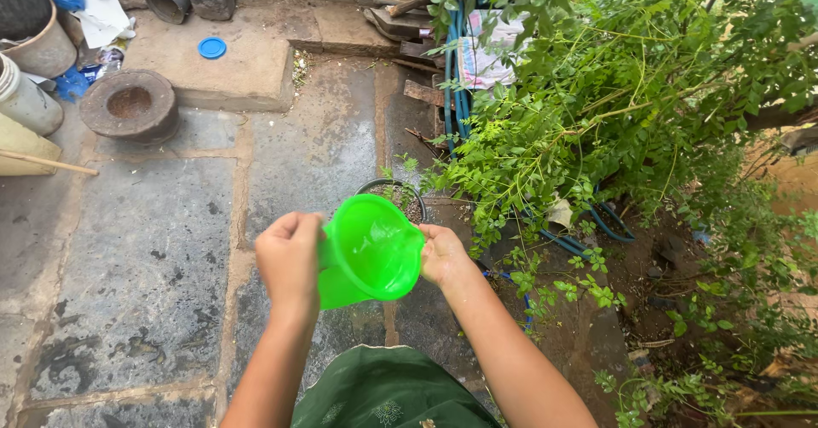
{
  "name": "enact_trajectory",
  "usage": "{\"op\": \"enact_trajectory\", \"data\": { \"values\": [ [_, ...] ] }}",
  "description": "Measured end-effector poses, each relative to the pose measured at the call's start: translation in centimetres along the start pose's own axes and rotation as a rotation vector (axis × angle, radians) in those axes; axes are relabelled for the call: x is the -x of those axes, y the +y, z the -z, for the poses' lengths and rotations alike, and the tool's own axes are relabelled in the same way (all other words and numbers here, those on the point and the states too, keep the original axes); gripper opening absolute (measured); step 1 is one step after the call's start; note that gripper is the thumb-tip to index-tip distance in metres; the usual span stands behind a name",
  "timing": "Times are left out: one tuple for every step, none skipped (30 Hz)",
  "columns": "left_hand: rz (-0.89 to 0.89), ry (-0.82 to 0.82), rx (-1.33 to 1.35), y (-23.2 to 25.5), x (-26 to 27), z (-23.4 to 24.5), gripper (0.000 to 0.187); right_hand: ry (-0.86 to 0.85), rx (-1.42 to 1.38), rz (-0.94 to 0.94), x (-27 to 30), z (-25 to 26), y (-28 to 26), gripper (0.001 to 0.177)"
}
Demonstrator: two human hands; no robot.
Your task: The person scoops water from a green barrel into a green pitcher and pours it onto various potted and ground-planted bushes and trees in an outdoor courtyard area.
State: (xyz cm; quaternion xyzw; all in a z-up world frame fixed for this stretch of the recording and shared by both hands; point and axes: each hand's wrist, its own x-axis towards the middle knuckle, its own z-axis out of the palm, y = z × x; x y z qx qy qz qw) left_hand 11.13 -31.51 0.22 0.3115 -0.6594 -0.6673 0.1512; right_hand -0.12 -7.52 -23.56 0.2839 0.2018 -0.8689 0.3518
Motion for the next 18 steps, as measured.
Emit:
{"op": "enact_trajectory", "data": {
  "values": [
    [-0.002,-0.015,-0.051,0.6,0.3,-0.3,0.029,-0.025,0.015,-0.029,-0.1,0.0,0.0,0.036],
    [-0.005,-0.017,-0.056,1.0,0.4,-0.5,0.03,0.054,0.021,-0.019,0.0,-0.3,0.2,0.034],
    [-0.009,-0.02,-0.06,1.4,0.5,-0.6,0.03,0.132,0.026,-0.007,0.3,-0.8,0.3,0.033],
    [-0.013,-0.024,-0.065,1.6,0.5,-0.7,0.03,0.21,0.03,0.006,0.7,-1.5,0.2,0.031],
    [-0.01,-0.017,-0.044,1.7,0.5,-0.7,0.03,0.221,0.048,0.022,1.0,-2.0,0.0,0.03],
    [-0.007,-0.01,-0.023,1.7,0.3,-0.6,0.029,0.232,0.066,0.038,1.3,-2.3,-0.2,0.028],
    [-0.005,-0.004,-0.003,1.6,0.1,-0.5,0.028,0.242,0.084,0.055,1.4,-2.4,-0.4,0.027],
    [0.004,0.007,0.038,1.4,-0.1,-0.2,0.028,0.144,-0.03,0.039,1.6,-2.2,-0.8,0.029],
    [0.012,0.019,0.078,1.1,-0.3,0.0,0.027,0.044,-0.143,0.023,1.9,-2.0,-1.5,0.031],
    [0.02,0.03,0.119,0.7,-0.6,0.3,0.027,-0.056,-0.255,0.007,2.0,-1.9,-1.8,0.034],
    [0.017,0.04,0.159,0.2,-0.9,0.6,0.027,0.037,-0.178,0.044,2.3,-2.1,-2.0,0.037],
    [0.015,0.049,0.198,-0.2,-1.2,0.8,0.027,0.13,-0.101,0.08,2.8,-2.5,-2.4,0.04],
    [0.014,0.059,0.237,-0.7,-1.4,1.1,0.027,0.223,-0.024,0.115,3.4,-3.0,-2.5,0.044],
    [-0.006,0.069,0.233,-1.1,-1.6,1.4,0.027,0.225,-0.049,0.106,3.9,-3.5,-2.5,0.046],
    [-0.028,0.078,0.23,-1.5,-1.7,1.7,0.027,0.225,-0.074,0.098,4.4,-4.0,-2.5,0.048],
    [-0.049,0.087,0.228,-1.8,-1.8,2.0,0.027,0.225,-0.098,0.091,4.8,-4.4,-2.5,0.05],
    [-0.048,0.103,0.227,-2.0,-1.9,2.3,0.026,0.205,-0.12,0.098,5.1,-4.7,-2.5,0.05],
    [-0.048,0.118,0.226,-2.1,-2.0,2.5,0.025,0.185,-0.142,0.106,5.4,-4.8,-2.5,0.05]
  ]
}}
